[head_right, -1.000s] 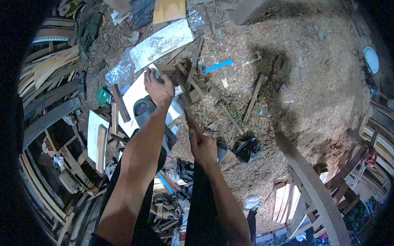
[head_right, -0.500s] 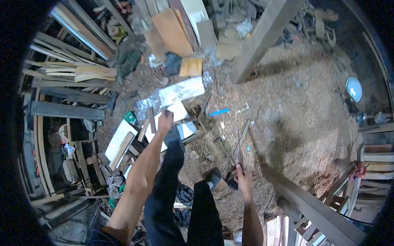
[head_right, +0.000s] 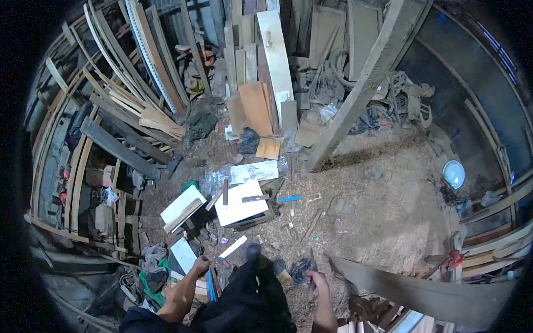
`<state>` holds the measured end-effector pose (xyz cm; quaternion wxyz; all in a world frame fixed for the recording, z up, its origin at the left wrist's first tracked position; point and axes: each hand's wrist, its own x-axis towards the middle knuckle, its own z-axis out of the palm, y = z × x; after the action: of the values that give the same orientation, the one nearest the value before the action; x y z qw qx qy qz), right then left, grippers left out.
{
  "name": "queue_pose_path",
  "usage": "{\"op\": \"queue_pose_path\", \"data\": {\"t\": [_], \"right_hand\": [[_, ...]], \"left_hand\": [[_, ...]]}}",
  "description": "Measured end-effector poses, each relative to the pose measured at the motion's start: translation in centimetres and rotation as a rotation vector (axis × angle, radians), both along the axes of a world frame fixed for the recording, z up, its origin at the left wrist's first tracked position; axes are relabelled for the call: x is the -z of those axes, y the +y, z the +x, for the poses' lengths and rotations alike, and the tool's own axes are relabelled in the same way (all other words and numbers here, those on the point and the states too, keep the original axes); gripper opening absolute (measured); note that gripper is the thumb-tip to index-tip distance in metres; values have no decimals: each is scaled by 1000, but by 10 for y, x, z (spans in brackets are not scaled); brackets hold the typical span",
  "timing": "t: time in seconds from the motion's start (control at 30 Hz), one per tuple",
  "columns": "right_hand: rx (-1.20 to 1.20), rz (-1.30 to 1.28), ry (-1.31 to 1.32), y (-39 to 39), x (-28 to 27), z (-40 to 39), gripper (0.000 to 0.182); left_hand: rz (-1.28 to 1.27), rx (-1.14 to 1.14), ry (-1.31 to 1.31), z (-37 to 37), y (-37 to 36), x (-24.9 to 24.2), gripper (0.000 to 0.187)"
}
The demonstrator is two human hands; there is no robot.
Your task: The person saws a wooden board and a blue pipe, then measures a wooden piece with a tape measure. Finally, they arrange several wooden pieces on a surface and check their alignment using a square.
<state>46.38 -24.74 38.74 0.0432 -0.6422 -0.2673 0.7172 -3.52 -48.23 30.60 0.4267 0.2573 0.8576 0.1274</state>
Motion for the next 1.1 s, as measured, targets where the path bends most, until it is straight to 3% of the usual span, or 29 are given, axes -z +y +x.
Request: {"op": "queue_pose_path", "data": {"t": [0.03, 0.07, 0.13, 0.17, 0.2, 0.27, 0.33, 0.4, 0.43, 0.53, 0.6, 0.63, 0.67, 0.73, 0.83, 0.93, 0.97, 1.07, 1.1], "right_hand": [[-161, -5, -114, -5, -16, -1, 49], [-162, 1, -120, -17, -33, -4, 49], [-529, 550, -594, -42, -50, -4, 35], [-554, 446, -632, -57, 82, 56, 38], [-555, 458, -626, -51, 62, 47, 38], [-516, 176, -492, -49, -5, 30, 40], [-411, 178, -503, -65, 16, 38, 45], [-401, 235, -556, -64, 24, 53, 42], [-394, 280, -574, -110, 20, 131, 41], [-388, 375, -628, -15, -14, -11, 42], [-385, 436, -660, -4, -25, -31, 45], [-438, 374, -651, 11, 13, -20, 39], [-442, 374, -651, 16, 8, -29, 39], [-126, 464, -566, 27, -5, -47, 38], [-357, 540, -648, 50, 17, -39, 50], [-442, 537, -654, 75, 50, -27, 50], [-446, 531, -653, 85, 60, -25, 50], [-335, 395, -571, 101, 77, -18, 47], [-347, 413, -581, 109, 67, -24, 46]], "left_hand": [[-11, -101, -9, 2, -15, 3, 24], [-5, -102, -15, -1, -37, 11, 24], [-46, -107, -74, -7, -51, 16, 22], [-8, -225, -105, -6, -54, 18, 21], [2, -230, -98, -2, -39, -5, 21], [194, -372, -167, 2, -31, -29, 22], [146, -332, -151, -11, -27, -5, 25], [102, -487, -220, -17, -12, 9, 22], [89, -488, -210, -20, -3, 11, 23], [226, -518, -382, -36, 21, 37, 25], [230, -500, -349, -42, 39, 29, 25], [244, -480, -317, -44, 55, 20, 26], [243, -485, -317, -48, 67, 13, 26], [247, -205, -138, -53, 80, 2, 27], [213, -166, -166, -57, 88, -10, 31], [168, -190, -162, -58, 82, 11, 35], [173, -228, -159, -61, 74, 40, 36], [121, -275, -139, -48, 69, 7, 29], [202, -415, -241, -42, 65, 6, 16]]}}
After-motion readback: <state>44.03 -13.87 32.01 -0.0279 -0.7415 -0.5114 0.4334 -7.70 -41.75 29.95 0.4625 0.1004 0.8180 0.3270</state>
